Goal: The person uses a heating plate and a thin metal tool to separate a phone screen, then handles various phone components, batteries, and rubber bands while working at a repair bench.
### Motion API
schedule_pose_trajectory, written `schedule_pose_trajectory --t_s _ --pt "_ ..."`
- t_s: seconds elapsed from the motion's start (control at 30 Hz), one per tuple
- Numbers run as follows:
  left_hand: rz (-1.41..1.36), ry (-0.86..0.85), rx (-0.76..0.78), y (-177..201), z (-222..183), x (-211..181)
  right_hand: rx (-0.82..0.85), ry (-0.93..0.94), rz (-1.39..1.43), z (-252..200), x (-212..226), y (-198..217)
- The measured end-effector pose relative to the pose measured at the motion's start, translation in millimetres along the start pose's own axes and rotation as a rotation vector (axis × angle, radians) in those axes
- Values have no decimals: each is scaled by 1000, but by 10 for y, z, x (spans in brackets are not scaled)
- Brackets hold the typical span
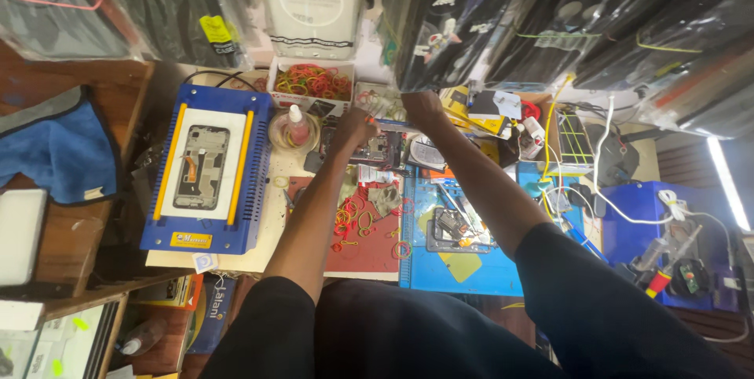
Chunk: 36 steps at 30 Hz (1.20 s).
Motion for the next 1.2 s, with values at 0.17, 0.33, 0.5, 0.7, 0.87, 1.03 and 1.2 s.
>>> schedule_pose_trajectory --t_s 0.17,0.33,0.5,0.7,0.87,1.03,1.2 --pt "-59 16 -63 89 -161 -47 536 -418 307 -121 74 -70" --pt "-38 14 -1 114 -144 -48 343 -340 306 -92 69 60" --pt "-201 -3 9 50 -67 11 560 -498 502 33 -1 382" --pt "-202 11 0 89 -114 -80 1032 -402 1270 17 14 836" --pt "-126 65 -34 46 -154 -104 1077 -621 1138 -118 76 728" --pt "-190 25 -22 2 -136 -3 666 -630 733 -95 -49 524" --pt "-104 74 -16 -39 -84 79 401 -264 623 -102 101 245"
Point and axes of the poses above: each hand's wrist, its own z-axis towards the middle knuckle, its own y-axis out of the back of the hand, x = y × z, the point moved 1 cm from there along z, towards the middle knuckle, and after that the axes turned 6 degrees about z, right-handed, at the moved point
